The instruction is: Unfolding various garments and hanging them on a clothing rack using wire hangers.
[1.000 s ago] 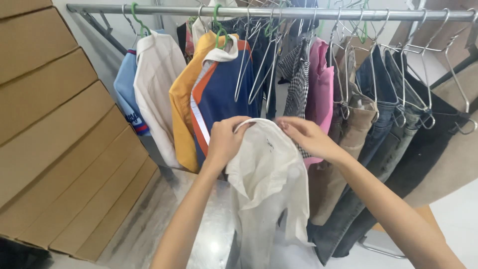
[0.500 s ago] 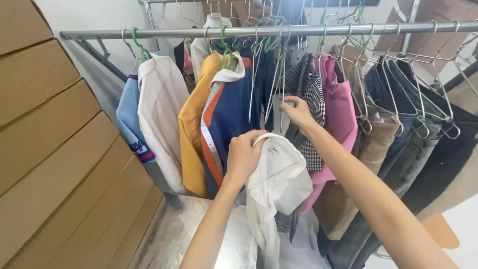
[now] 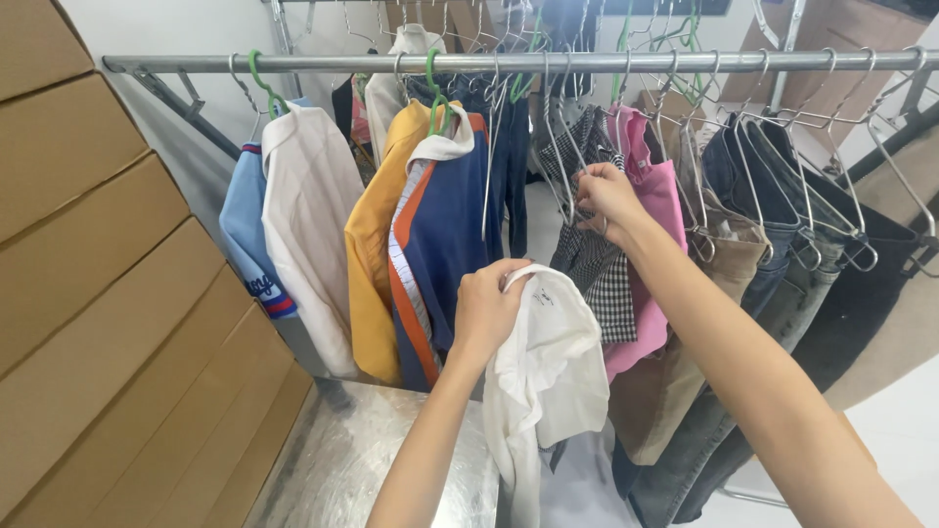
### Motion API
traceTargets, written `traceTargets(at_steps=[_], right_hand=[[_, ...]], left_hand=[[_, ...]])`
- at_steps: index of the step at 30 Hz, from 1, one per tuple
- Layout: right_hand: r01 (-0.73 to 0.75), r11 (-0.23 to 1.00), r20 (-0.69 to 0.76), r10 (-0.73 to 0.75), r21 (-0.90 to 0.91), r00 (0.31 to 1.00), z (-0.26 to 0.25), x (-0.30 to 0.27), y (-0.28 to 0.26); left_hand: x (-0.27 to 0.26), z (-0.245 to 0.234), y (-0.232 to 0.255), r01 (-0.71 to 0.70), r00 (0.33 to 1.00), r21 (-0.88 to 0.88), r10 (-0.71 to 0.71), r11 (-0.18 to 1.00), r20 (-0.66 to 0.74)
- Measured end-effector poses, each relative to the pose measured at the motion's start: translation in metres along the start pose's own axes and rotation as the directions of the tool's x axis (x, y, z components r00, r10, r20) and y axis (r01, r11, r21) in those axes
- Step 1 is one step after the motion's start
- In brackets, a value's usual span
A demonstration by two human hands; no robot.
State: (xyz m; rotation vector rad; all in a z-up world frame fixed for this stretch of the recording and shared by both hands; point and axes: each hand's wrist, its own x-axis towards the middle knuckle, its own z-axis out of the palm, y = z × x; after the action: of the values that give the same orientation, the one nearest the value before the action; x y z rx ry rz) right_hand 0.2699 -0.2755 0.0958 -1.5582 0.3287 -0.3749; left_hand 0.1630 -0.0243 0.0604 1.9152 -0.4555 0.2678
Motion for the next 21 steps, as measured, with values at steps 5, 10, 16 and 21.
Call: traceTargets(at_steps=[5, 10, 16, 21], right_hand=[[0.026, 1.0, 0.029, -0.026, 0.007, 0.999, -0.009, -0.015, -0.03], [0.04, 0.999, 0.031, -0.04, 0.009, 0.999, -0.025, -0.004, -0.016], [0.041, 0.997, 0.046, -0.044, 0.07, 0.998, -0.027, -0.029, -0.014], [0.066, 0.996, 0.066, -0.069, 0.058, 0.995, -0.029, -0.031, -0.01]], left_hand=[[-0.008, -0.006, 0.004, 0.006, 1.0, 0.006, -0.006, 1.0, -0.003], [-0.01, -0.006, 0.009, 0.023, 1.0, 0.006, -0.023, 1.0, -0.011], [0.003, 0.0, 0.004, -0.062, 0.996, 0.089, 0.067, 0.994, -0.055], [0.023, 0.012, 0.007, -0.28, 0.925, 0.222, 0.325, 0.934, -0.199]])
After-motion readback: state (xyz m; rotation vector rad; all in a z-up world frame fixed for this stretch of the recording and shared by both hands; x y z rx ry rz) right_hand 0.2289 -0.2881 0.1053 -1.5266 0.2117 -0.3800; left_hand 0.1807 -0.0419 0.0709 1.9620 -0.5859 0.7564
